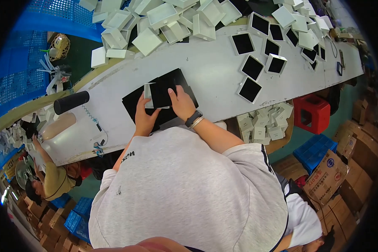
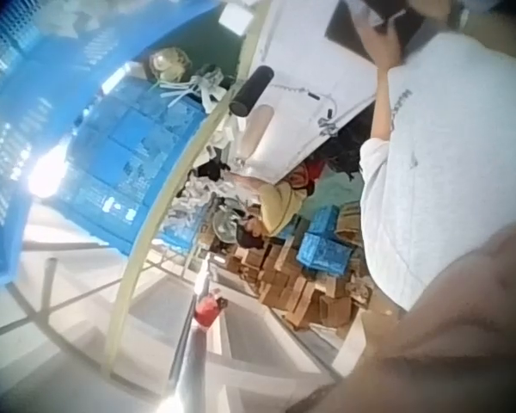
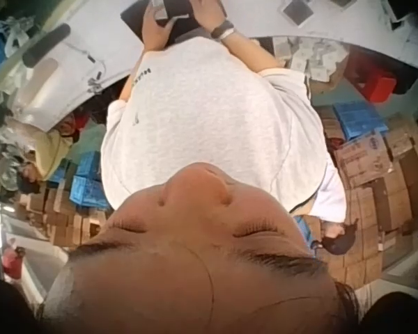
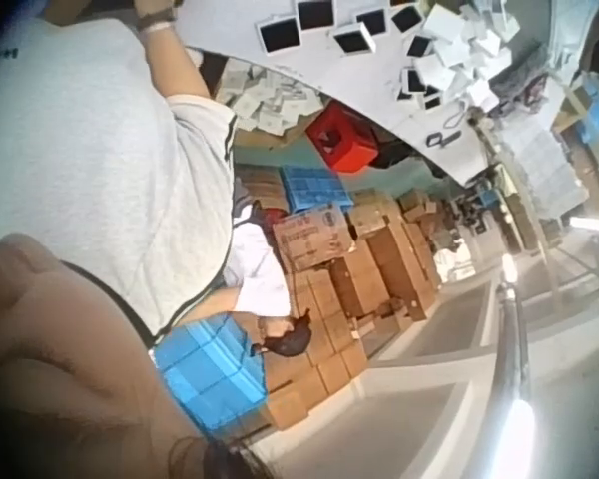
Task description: Assembling and packaging small white and black jewelry-style boxes on a factory workbench.
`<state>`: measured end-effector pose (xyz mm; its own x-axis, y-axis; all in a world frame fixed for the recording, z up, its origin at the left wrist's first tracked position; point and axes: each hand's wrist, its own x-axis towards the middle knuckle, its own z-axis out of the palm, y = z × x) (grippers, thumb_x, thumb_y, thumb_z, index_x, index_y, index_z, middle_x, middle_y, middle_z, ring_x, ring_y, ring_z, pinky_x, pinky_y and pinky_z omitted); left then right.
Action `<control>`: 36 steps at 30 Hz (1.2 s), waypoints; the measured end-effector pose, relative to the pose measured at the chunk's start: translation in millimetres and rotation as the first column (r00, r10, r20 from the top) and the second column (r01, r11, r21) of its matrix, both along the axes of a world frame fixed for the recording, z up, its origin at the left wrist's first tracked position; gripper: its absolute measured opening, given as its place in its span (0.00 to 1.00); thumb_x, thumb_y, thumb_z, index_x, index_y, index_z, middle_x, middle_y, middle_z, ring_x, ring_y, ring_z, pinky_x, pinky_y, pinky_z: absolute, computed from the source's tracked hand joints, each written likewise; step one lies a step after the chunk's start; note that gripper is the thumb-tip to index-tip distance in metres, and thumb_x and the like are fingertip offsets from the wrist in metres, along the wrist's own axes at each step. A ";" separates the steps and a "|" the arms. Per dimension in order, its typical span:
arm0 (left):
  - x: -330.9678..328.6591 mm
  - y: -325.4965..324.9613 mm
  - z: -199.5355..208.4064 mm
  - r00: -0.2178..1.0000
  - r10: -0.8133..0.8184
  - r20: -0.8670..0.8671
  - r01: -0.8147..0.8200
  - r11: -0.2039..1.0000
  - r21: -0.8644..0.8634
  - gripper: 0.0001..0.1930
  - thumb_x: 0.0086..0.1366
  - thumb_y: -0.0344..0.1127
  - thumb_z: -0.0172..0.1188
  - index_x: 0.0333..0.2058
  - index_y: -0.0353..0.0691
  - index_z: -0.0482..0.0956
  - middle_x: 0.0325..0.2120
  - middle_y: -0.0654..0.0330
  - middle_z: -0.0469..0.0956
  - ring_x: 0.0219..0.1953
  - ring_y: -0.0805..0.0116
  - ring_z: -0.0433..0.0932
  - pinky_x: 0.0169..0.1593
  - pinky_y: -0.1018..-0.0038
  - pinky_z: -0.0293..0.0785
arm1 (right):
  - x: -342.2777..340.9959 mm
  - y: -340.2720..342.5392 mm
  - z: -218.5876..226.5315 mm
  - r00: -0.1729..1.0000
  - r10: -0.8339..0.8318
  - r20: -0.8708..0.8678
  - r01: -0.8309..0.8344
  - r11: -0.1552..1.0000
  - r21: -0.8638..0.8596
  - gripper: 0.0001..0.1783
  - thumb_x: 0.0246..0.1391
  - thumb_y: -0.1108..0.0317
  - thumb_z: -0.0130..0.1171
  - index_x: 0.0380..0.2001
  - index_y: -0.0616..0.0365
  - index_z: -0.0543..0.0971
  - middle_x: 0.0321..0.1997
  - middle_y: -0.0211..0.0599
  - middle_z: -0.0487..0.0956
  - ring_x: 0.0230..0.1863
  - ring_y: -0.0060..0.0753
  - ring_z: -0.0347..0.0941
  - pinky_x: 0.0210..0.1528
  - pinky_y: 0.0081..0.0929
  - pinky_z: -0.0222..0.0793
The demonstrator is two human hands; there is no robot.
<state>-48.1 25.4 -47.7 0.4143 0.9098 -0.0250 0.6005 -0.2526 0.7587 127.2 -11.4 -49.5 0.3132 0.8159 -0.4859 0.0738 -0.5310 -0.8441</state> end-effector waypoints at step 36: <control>58.5 25.7 40.7 0.932 0.185 0.311 0.075 0.742 -0.666 0.24 0.61 0.30 0.58 0.54 0.38 0.61 0.44 0.58 0.71 0.46 0.71 0.71 0.42 0.79 0.72 | 49.6 -23.2 10.6 0.784 0.095 -0.613 -0.040 0.994 0.103 0.27 0.55 0.73 0.56 0.57 0.60 0.60 0.46 0.37 0.73 0.42 0.26 0.74 0.39 0.25 0.77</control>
<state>10.4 51.0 -7.0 0.4629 0.7359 -0.4941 0.2721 0.4126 0.8693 176.8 -34.6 -38.9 -0.0878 0.8680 -0.4888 -0.4435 -0.4734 -0.7611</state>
